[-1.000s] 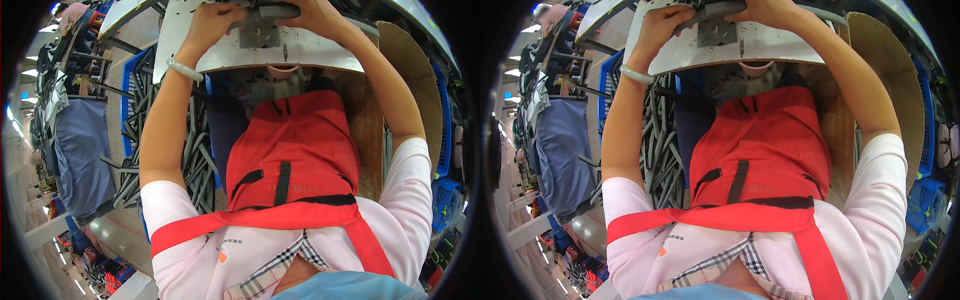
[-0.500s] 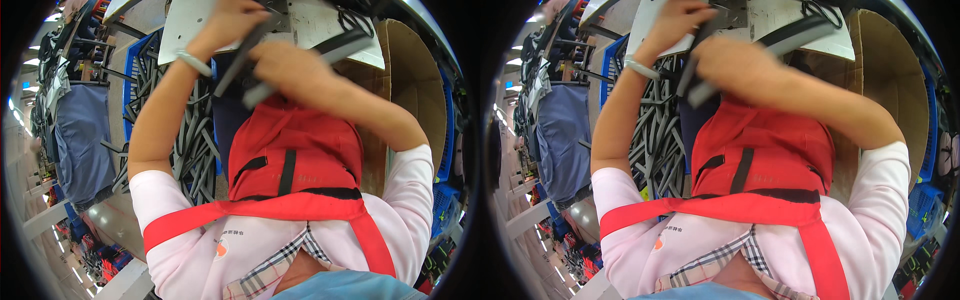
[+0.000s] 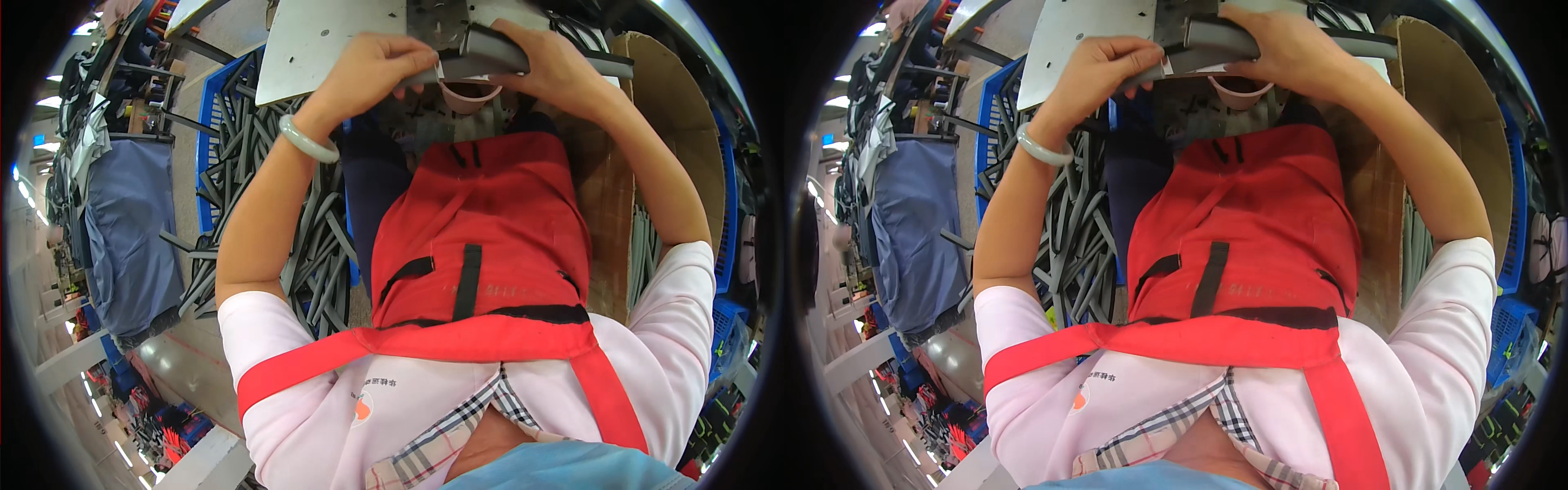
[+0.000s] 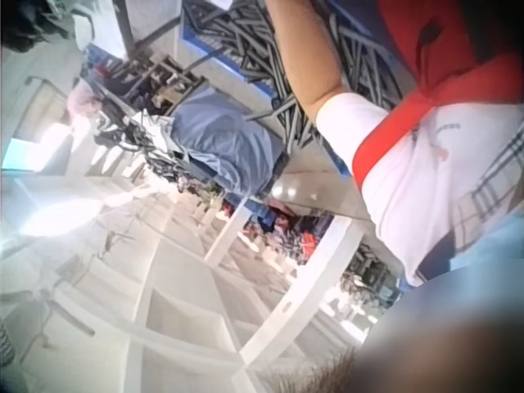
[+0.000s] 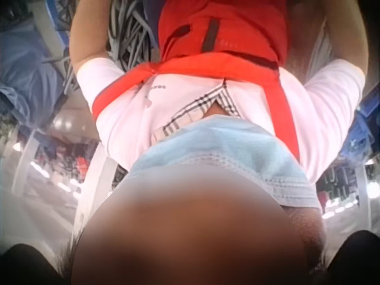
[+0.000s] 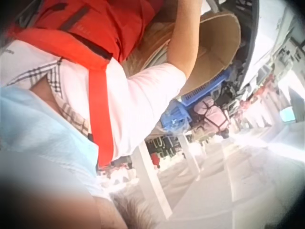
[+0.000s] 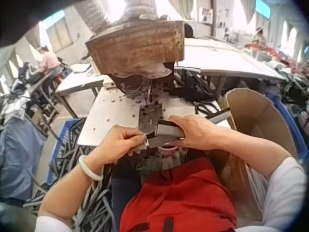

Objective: A worker at a manufacturing station processes and organizes rubber strips using a machine and hand tools.

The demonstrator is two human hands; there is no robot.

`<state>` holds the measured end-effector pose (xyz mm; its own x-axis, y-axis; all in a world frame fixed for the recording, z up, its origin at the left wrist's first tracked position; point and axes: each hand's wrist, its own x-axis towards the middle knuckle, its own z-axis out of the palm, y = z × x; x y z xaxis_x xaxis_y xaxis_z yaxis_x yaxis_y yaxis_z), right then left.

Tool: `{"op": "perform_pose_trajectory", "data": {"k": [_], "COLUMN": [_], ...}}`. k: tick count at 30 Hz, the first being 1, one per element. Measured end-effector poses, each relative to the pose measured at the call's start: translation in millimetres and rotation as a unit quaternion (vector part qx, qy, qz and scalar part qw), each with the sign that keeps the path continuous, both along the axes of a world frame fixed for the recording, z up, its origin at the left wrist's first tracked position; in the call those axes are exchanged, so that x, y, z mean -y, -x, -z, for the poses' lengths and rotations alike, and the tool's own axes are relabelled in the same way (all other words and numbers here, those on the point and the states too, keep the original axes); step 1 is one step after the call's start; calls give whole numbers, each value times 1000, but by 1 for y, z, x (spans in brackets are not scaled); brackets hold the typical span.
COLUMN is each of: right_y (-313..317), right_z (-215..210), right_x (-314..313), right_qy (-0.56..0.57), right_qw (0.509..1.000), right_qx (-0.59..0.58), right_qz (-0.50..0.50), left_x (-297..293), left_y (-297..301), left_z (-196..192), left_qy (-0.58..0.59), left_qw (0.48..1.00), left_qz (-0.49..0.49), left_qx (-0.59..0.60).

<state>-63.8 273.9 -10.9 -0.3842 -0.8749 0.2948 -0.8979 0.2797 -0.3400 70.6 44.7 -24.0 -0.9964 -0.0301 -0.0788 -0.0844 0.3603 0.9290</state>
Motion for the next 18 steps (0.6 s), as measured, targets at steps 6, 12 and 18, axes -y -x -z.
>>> {"op": "perform_pose_trajectory", "data": {"k": [6, 12, 18], "right_y": [16, 43, 63], "right_z": [-53, -31, -27], "right_x": [10, 17, 24], "right_qy": [-86, -61, -53], "right_qw": [993, 996, 998], "right_qx": [55, 4, -2], "right_qz": [61, 64, 45], "left_x": [17, 19, 32], "left_y": [31, 52, 64], "left_z": [-19, -9, -8], "left_qy": [53, 43, 61], "left_qw": [994, 994, 991], "left_qz": [-24, -62, -63], "left_qx": [-88, -76, -97]}}
